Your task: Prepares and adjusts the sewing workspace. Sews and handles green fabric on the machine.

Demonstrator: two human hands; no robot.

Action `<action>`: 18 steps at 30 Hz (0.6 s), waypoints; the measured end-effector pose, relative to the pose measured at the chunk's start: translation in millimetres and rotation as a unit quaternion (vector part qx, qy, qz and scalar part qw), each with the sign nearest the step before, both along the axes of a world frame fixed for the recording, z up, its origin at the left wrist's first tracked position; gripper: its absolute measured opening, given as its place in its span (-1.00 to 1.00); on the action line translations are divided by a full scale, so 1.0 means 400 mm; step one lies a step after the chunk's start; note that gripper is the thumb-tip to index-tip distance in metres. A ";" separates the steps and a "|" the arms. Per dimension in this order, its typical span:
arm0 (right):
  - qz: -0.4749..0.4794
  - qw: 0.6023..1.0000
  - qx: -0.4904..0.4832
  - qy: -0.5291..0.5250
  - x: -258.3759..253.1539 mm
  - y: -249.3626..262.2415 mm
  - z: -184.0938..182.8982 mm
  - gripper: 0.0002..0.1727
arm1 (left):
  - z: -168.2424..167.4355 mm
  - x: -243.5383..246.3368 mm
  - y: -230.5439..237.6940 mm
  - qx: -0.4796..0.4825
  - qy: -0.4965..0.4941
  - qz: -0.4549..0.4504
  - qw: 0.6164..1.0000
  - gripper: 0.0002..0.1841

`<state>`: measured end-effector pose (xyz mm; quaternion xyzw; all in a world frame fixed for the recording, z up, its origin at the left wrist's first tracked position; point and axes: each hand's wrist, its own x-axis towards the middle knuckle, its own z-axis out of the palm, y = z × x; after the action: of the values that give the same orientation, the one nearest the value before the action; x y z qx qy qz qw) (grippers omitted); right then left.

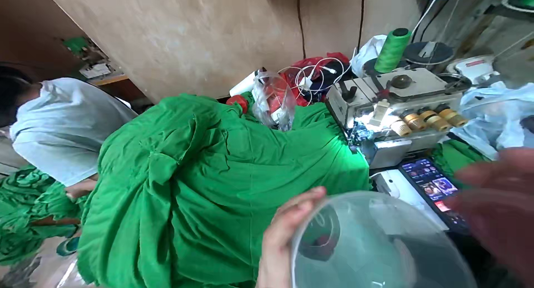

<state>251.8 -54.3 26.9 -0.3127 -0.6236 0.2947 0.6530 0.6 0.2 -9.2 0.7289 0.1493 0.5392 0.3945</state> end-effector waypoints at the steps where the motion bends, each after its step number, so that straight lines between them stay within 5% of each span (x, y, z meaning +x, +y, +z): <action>1: -0.001 0.999 0.010 -0.051 -0.018 0.008 0.007 -0.34 | -0.032 0.004 0.005 -0.013 0.001 0.003 1.000 -0.01; 4: 0.027 0.974 0.063 -0.216 -0.040 0.054 -0.020 -0.15 | -0.137 0.018 0.025 -0.035 -0.007 0.004 0.999 0.08; 9: -0.060 0.877 0.099 -0.467 -0.119 0.120 -0.068 -0.20 | -0.248 0.035 0.049 -0.070 -0.013 0.040 0.997 0.11; 18: -0.057 0.824 0.090 -0.557 -0.166 0.165 -0.090 -0.16 | -0.266 0.025 0.073 -0.084 -0.036 0.022 0.996 0.09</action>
<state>185.3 11.6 -9.2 -0.3984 -0.8861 -0.0249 0.2355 10.6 29.4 -115.8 0.6701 0.1962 0.5590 0.4471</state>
